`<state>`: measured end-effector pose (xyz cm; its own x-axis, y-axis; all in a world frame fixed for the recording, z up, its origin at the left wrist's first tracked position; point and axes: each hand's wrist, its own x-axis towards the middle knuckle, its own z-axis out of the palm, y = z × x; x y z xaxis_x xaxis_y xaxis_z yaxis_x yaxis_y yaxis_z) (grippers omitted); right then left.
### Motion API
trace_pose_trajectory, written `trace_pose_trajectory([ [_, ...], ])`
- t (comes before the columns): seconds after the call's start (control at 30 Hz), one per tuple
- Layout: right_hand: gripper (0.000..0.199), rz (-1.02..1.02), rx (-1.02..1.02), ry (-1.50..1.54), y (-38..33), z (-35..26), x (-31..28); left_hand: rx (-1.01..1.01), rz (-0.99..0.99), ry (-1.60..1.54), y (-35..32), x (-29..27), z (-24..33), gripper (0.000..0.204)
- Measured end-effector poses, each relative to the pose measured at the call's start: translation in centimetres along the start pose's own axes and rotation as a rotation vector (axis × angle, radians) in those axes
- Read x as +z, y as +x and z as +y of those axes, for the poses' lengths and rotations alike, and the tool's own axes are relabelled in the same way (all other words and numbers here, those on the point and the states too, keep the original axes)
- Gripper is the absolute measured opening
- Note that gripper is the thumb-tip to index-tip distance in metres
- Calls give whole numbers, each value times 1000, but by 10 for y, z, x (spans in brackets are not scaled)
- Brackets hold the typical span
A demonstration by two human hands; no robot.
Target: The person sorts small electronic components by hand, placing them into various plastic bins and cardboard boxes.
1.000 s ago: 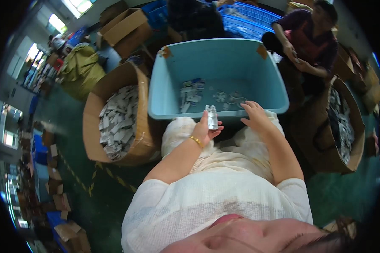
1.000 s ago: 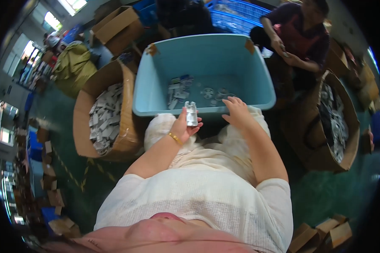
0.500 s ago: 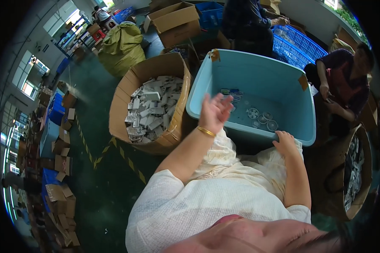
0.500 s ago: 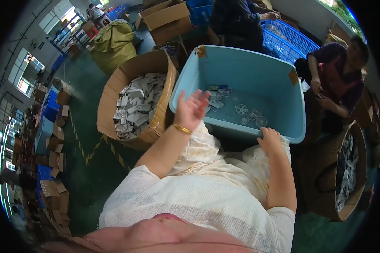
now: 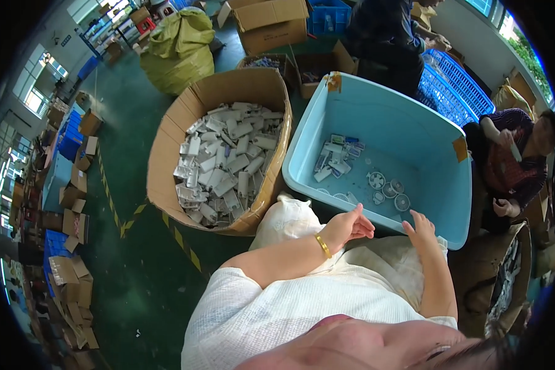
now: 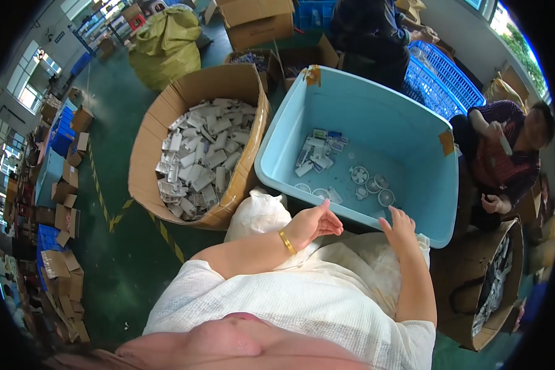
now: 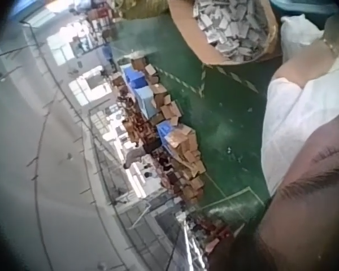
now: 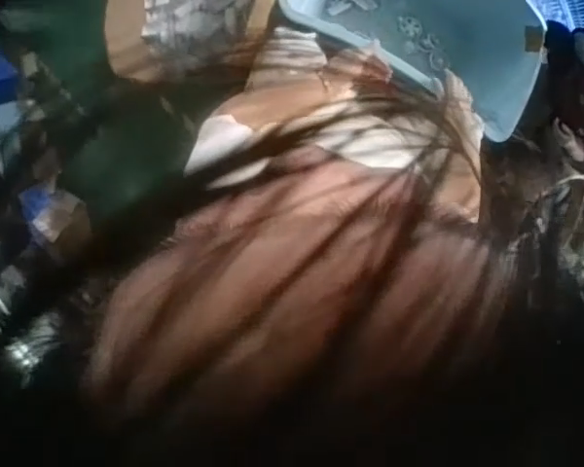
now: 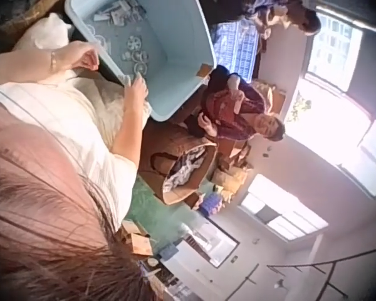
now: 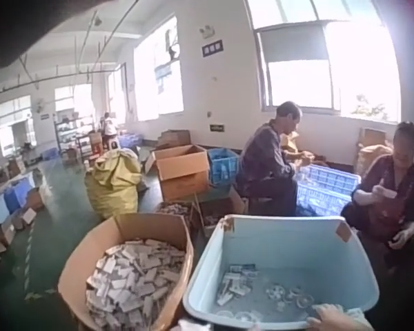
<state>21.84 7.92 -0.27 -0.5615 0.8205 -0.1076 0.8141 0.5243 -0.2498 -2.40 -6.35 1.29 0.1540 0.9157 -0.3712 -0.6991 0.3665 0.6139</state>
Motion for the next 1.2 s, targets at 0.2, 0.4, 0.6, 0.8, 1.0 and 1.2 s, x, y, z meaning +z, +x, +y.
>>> trace_pose_trajectory([
  [0.2,27,11,-245,76,76,-35,-7,104,174,-124,-5,12,21,32],
  [0.4,31,-532,-78,378,190,-57,80,101,65,-396,-18,1,40,19],
  [0.6,46,-804,-281,-189,238,-91,193,113,197,-396,-22,-9,55,17],
  [0.8,52,-808,-628,-551,274,-141,241,93,318,-344,-26,-28,64,19],
  [1.0,52,-633,-259,-230,302,-155,291,107,280,-323,-19,-41,63,20],
  [1.2,51,-619,-160,-97,305,-152,298,95,271,-333,-20,-45,63,20],
])
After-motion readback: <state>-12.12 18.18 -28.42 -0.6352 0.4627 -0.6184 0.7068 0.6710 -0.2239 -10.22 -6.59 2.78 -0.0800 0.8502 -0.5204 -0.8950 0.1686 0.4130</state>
